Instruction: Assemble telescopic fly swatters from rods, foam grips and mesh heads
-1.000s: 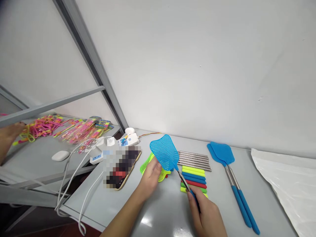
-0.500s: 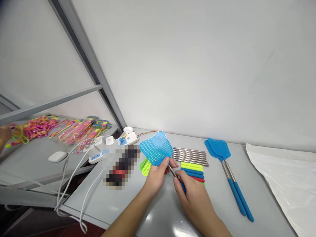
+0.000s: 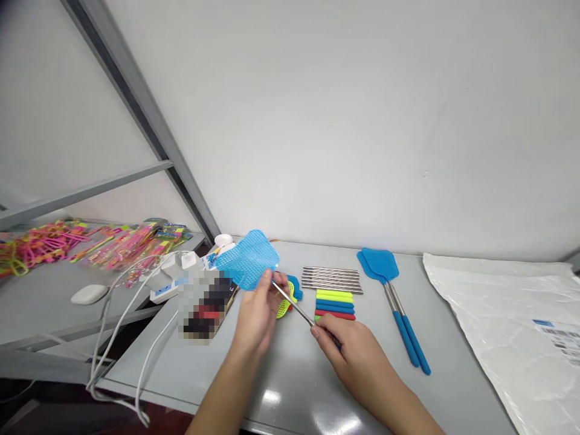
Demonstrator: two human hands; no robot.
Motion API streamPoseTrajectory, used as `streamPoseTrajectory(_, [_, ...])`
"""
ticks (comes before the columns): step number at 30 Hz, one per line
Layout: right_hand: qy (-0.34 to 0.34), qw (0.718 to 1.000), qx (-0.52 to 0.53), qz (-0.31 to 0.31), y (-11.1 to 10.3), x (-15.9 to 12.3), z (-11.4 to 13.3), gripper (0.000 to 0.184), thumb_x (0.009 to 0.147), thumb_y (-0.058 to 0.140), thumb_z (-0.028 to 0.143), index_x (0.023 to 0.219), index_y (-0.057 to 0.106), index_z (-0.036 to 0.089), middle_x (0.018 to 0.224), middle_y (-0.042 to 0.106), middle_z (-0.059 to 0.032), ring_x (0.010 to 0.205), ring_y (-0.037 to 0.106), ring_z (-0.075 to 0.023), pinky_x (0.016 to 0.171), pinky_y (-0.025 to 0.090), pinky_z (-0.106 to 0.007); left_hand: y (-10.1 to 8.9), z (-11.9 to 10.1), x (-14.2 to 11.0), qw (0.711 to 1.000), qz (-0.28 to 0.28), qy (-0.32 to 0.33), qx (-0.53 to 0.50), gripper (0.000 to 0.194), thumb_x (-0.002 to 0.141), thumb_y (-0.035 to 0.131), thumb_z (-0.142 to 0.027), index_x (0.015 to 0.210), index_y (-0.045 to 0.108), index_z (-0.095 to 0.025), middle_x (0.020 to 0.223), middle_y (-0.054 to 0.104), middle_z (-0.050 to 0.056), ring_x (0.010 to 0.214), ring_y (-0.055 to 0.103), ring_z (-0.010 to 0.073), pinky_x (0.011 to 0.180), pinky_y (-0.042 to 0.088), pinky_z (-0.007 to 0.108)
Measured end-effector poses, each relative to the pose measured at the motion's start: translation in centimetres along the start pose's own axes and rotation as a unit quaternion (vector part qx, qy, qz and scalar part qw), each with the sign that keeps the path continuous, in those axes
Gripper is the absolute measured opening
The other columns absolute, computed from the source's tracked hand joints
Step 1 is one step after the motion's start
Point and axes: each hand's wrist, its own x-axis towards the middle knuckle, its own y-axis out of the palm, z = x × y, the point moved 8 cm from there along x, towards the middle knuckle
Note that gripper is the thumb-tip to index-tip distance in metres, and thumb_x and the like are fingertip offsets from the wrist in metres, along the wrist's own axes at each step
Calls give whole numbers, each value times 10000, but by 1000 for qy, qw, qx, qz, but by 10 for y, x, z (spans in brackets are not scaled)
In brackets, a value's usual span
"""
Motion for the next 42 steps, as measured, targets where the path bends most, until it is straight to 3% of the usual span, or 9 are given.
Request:
streamPoseTrajectory(3, [16,1000,-2,24,-5,-13,-4,316,976,356,427,809,546,237,737,633,13,655,570,-151,598,378,-257,-1,-13,-2,1000,5,16,-16,262,880,577,-396,769,610,-161,793,607,22,755,579,129,694,461,249])
streamPoseTrajectory(9, [5,1000,-12,-2,-15,-16,1,302,978,339,400,852,560,236,773,657,-9,681,592,-175,612,401,-272,29,14,-34,994,94,-32,42,334,918,505,-426,819,653,-143,815,625,63,785,575,150,726,455,270])
streamPoseTrajectory(14, [12,999,-35,-8,-14,-19,1,317,986,310,405,869,558,247,785,658,1,687,593,-176,618,393,-274,17,-7,-28,999,24,30,37,323,910,520,-425,749,615,-162,770,582,26,758,555,137,704,446,259])
streamPoseTrajectory(18, [5,999,-44,-17,-21,-23,3,326,984,315,402,853,571,247,755,657,-3,663,595,-174,586,384,-263,17,-19,-23,998,12,52,40,323,915,509,-432,770,612,-163,778,592,28,755,559,137,726,449,269])
streamPoseTrajectory(21, [3,998,-55,-28,-27,-20,4,319,976,338,410,832,567,241,712,645,3,626,586,-168,558,370,-256,27,-9,-30,998,17,61,7,326,925,488,-433,774,604,-168,770,595,28,759,569,147,752,458,289])
streamPoseTrajectory(26, [-19,996,-73,-38,-29,-10,6,306,973,367,381,766,542,239,661,615,27,585,562,-145,530,333,-248,46,21,-44,996,82,-1,23,346,944,451,-427,795,615,-161,785,614,52,802,588,164,793,457,302])
streamPoseTrajectory(32, [-31,988,-141,-63,-30,-16,-5,353,979,362,406,713,522,237,573,556,38,503,504,-125,503,282,-253,16,-18,-18,995,-23,66,-74,296,902,542,-413,728,552,-173,700,538,0,698,559,139,710,473,284])
streamPoseTrajectory(36, [-47,980,-178,-70,-34,-28,-14,373,984,352,419,686,473,228,564,539,37,492,483,-120,508,261,-255,5,-42,2,989,-42,92,-113,258,880,587,-382,743,551,-166,689,507,-10,667,541,129,669,476,275])
streamPoseTrajectory(42, [-49,970,-219,-92,-45,-32,-18,358,984,359,417,715,501,229,566,551,38,499,509,-122,506,250,-260,17,-18,-9,988,-52,93,-109,330,901,521,-474,798,586,-168,727,568,9,684,564,129,711,482,287])
